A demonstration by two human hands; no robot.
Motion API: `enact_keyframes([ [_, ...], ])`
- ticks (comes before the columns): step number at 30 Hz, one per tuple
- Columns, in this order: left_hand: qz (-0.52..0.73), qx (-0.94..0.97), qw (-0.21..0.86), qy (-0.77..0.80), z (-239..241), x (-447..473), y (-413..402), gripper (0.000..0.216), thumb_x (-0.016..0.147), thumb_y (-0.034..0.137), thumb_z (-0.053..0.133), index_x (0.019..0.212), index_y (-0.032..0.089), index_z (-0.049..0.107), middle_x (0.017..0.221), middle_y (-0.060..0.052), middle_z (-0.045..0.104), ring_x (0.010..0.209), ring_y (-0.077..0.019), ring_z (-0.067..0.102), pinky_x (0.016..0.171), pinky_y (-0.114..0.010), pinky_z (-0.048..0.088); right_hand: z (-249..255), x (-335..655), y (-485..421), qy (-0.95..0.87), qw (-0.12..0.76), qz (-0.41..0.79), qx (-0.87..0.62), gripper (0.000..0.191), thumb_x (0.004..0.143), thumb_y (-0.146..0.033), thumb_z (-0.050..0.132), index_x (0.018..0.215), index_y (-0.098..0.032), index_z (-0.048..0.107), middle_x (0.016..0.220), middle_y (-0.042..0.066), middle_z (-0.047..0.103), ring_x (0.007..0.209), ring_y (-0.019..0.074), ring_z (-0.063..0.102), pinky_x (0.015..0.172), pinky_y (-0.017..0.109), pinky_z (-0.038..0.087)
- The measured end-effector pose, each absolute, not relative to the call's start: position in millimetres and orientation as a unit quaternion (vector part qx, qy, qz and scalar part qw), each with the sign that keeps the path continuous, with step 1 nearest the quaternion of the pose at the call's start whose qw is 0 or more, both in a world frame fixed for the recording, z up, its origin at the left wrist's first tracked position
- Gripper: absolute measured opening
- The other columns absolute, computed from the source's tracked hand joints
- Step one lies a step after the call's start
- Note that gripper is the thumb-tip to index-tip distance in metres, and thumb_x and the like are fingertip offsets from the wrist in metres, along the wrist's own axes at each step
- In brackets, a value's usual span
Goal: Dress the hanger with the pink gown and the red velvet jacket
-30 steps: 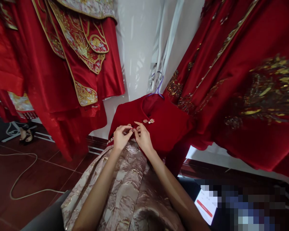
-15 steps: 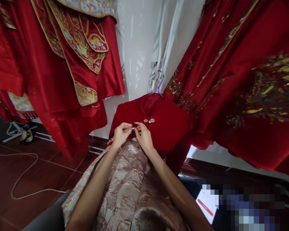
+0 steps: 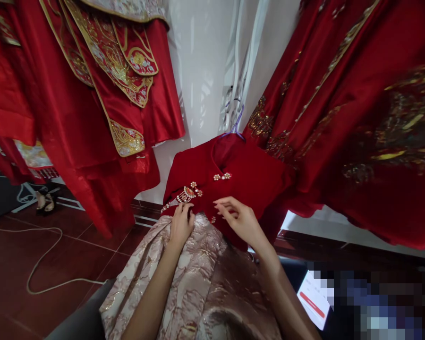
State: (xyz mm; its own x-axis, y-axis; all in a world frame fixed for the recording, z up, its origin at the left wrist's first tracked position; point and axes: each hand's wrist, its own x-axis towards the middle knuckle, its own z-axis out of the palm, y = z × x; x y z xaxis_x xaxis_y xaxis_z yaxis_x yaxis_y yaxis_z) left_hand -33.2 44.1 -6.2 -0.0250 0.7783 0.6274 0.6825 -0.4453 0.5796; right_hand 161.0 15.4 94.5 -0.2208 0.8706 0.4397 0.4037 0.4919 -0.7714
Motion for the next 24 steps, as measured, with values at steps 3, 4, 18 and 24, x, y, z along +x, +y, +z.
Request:
enact_keyframes([
  [3, 0.499, 0.684, 0.042, 0.531, -5, -34, 46, 0.041, 0.081, 0.012, 0.045, 0.121, 0.022, 0.049, 0.104, -0.009, 0.057, 0.100, -0.0220, 0.055, 0.089, -0.037, 0.044, 82, 160, 21, -0.784, 0.354, 0.252, -0.444, 0.024, 0.085, -0.035, 0.052, 0.101, -0.023, 0.064, 0.091, 0.004, 0.068, 0.080, 0.0173, 0.066, 0.067, 0.030, 0.055],
  [4, 0.500, 0.679, 0.042, 0.536, -5, -34, 47, 0.045, 0.082, 0.013, 0.045, 0.126, 0.021, 0.046, 0.103, -0.009, 0.058, 0.099, -0.0218, 0.055, 0.088, -0.036, 0.044, 76, 161, 24, -0.792, 0.332, 0.241, -0.453, 0.025, 0.084, -0.035, 0.054, 0.102, -0.023, 0.064, 0.092, 0.005, 0.068, 0.080, 0.0179, 0.066, 0.068, 0.031, 0.055],
  [18, 0.547, 0.609, 0.077, 0.570, -11, -35, 50, 0.082, 0.080, 0.020, 0.050, 0.148, 0.018, 0.002, 0.095, -0.007, 0.056, 0.084, -0.0181, 0.056, 0.082, -0.033, 0.046, 49, 169, 38, -0.793, 0.271, 0.204, -0.506, 0.045, 0.081, -0.037, 0.057, 0.121, -0.019, 0.053, 0.106, 0.010, 0.065, 0.088, 0.0196, 0.064, 0.080, 0.035, 0.050],
  [24, 0.462, 0.641, -0.060, 0.610, -4, -35, 53, 0.094, 0.074, 0.031, 0.059, 0.147, 0.012, 0.004, 0.134, -0.021, 0.040, 0.120, -0.0337, 0.041, 0.103, -0.051, 0.027, 39, 175, 47, -0.798, 0.236, 0.215, -0.511, 0.041, 0.079, -0.037, 0.058, 0.114, -0.016, 0.055, 0.093, 0.009, 0.064, 0.083, 0.0186, 0.062, 0.075, 0.032, 0.048],
])
